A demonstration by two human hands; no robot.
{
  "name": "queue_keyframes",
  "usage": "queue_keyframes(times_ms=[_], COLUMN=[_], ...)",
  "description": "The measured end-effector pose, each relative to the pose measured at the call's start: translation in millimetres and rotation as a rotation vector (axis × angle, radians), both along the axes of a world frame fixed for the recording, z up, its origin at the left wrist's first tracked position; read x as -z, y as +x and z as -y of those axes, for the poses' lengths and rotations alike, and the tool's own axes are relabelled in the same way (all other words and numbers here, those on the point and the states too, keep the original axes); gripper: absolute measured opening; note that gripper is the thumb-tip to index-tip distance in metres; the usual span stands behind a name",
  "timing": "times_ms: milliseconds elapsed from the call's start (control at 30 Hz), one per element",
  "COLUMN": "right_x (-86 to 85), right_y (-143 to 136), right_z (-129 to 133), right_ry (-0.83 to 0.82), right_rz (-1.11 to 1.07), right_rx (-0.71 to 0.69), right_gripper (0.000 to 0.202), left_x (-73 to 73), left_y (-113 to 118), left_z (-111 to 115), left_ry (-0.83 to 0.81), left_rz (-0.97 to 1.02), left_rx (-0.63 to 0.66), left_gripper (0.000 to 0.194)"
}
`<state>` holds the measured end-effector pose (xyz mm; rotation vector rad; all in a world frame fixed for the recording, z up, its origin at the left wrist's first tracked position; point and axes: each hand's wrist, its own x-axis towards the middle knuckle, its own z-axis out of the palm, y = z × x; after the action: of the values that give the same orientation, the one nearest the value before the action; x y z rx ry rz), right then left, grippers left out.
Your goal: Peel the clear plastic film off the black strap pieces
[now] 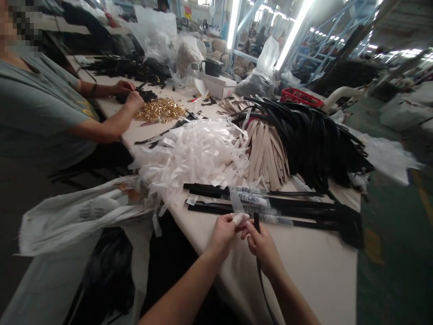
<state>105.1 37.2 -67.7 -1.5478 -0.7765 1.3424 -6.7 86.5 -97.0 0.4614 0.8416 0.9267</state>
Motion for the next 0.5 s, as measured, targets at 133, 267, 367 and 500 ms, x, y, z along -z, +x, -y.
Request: queue_keyframes(times_ms=[133,267,367,500], right_x=[-6.1,-6.6,-4.1,-0.2], right_y=[-1.6,-6.1,-9.9,-12.4], right_z=[18.0,24.3,20.7,13.3], right_ry=[-0.063,-0.128,-0.158,-0.172], right_rz=[-0.270,-0.411,-0.451,-0.473], right_rx=[-0.059,-0.159,-0.160,-0.155], right_gripper=[0.040,0.046,0.048,0.046], left_x=[-2.5,-3.4,-4.4,-6.7], left_y=[2.3,4.2,4.0,0.4], left_z=[-3.8,-6.2,-7.2,-4.1], left_ry=[-0.077,-0.114,-0.136,-0.132], left_rz=[0.028,0.045,0.047,0.044], left_rx=[-0.062,-0.080,-0.062,0.052], left_gripper=[0.036,0.036,0.037,0.042])
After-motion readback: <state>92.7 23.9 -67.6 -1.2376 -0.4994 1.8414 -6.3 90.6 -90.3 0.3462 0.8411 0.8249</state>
